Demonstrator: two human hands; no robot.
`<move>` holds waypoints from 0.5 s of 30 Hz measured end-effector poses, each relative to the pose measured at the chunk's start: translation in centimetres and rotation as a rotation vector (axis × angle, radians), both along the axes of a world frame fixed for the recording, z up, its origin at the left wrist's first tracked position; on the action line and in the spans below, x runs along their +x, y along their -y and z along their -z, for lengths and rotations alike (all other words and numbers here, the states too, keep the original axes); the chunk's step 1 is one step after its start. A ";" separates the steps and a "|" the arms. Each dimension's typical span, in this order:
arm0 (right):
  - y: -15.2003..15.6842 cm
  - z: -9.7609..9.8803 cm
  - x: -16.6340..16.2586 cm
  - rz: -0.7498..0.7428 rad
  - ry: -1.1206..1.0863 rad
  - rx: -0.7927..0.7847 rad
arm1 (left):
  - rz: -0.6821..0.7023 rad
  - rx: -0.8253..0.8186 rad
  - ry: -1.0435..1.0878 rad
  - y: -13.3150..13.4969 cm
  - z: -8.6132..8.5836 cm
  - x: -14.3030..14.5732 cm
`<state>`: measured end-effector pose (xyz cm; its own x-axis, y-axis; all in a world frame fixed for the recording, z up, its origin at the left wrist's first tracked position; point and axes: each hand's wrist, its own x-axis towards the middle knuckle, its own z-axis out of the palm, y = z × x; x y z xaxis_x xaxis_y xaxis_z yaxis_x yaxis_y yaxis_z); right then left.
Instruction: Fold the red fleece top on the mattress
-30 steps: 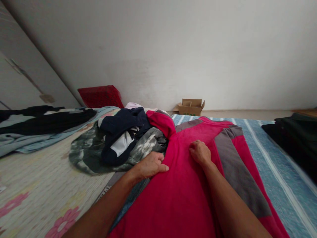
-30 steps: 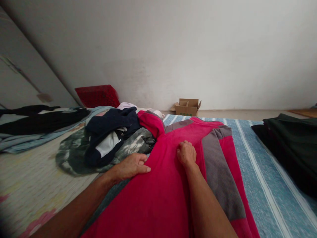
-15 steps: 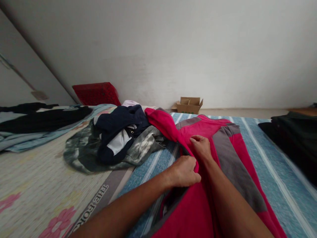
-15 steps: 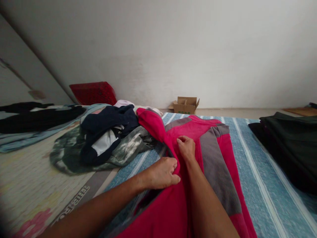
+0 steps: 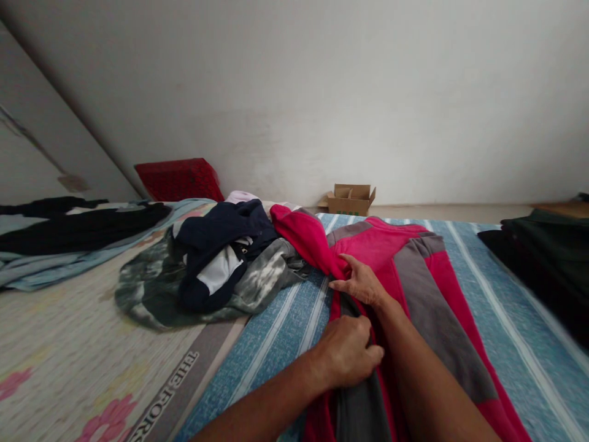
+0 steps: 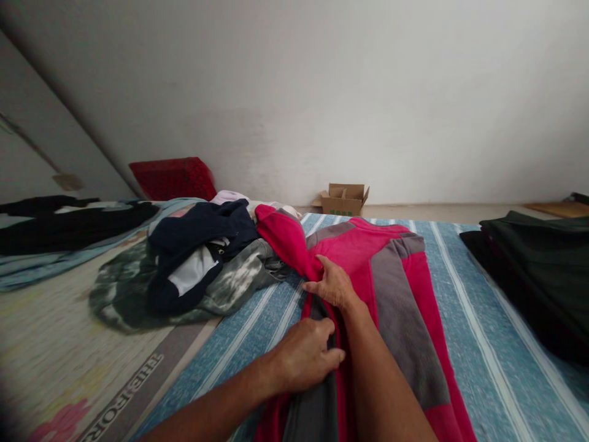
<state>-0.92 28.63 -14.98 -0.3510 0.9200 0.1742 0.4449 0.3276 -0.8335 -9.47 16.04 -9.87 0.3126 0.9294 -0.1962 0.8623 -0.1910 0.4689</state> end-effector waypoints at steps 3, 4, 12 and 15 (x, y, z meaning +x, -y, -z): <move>0.2 -0.4 -0.3 0.050 0.048 0.015 | -0.221 -0.168 0.392 -2.5 -0.5 -2.9; 0.2 -0.5 -0.4 0.061 0.052 0.018 | -0.348 -0.159 0.503 -3.4 -0.4 -4.0; 0.5 -0.8 -0.8 0.056 0.017 0.049 | -0.809 -0.384 1.419 -11.4 2.1 -8.1; 0.5 -0.8 -0.8 0.044 0.017 0.068 | -0.946 -0.263 1.408 -13.5 2.0 -7.1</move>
